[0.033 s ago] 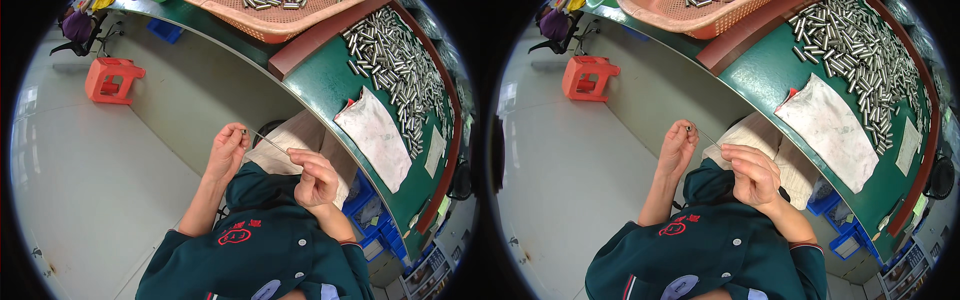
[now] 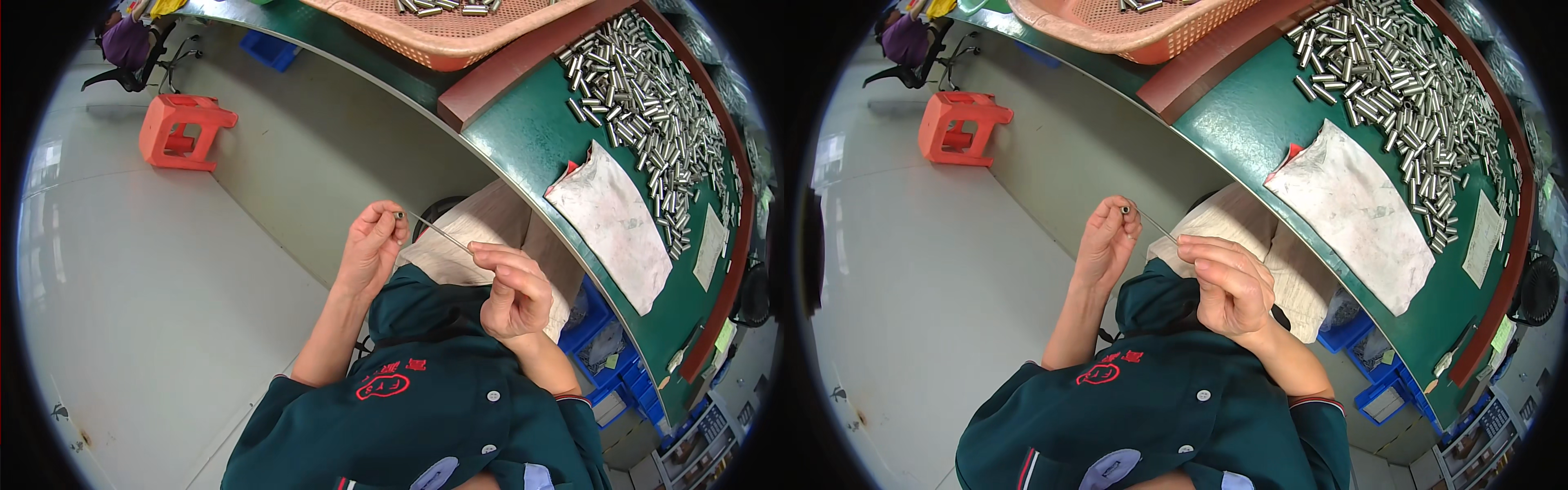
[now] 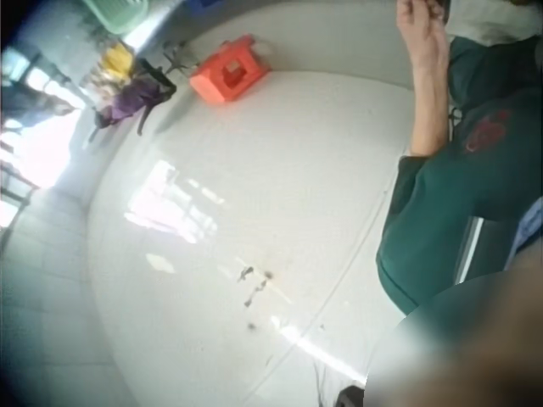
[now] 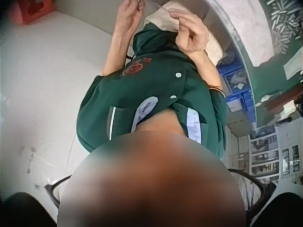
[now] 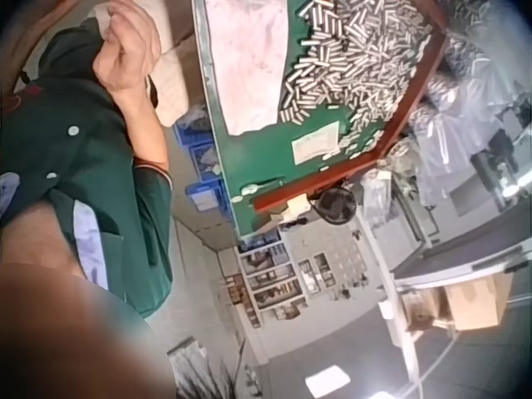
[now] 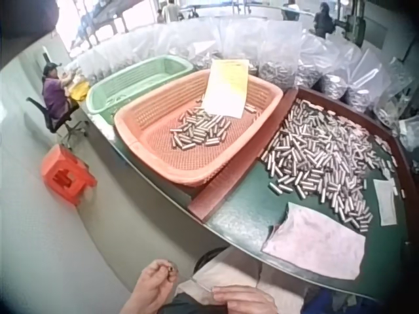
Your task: Inspecting and cleaning small metal tubes with a thin metal rod.
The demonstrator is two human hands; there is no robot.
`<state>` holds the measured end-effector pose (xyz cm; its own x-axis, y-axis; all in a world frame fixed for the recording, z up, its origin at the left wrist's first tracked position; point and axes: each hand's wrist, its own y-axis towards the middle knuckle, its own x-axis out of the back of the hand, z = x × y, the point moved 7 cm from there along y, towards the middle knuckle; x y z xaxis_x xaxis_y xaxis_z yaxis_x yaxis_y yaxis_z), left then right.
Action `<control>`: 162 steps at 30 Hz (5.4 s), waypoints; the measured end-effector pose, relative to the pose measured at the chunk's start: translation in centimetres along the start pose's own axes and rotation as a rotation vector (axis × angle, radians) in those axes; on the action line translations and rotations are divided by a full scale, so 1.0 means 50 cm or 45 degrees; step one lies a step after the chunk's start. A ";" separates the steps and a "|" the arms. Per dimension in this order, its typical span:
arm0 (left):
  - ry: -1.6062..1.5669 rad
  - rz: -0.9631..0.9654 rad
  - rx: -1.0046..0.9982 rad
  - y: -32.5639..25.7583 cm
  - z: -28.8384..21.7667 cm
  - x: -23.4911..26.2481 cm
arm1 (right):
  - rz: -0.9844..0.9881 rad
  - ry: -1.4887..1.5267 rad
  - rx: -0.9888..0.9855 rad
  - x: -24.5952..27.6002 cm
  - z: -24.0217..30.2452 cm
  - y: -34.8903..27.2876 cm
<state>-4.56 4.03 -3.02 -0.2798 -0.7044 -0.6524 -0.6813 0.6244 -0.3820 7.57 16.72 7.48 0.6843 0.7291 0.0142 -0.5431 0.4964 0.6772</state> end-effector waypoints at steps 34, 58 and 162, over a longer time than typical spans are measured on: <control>0.064 -0.066 0.049 -0.011 0.004 0.002 | 0.030 -0.030 0.046 -0.004 0.015 0.006; 0.081 -0.028 0.028 -0.012 0.000 -0.023 | 0.002 -0.022 0.008 0.027 0.012 0.006; 2.000 0.898 -1.510 0.010 -0.017 -0.501 | -0.840 0.003 -0.038 0.311 0.038 0.023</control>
<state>1.53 21.67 13.70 -0.3953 -0.5214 0.7562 -0.0531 0.8349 0.5479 18.54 27.74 9.87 0.8768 0.2687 -0.3987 -0.0235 0.8521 0.5228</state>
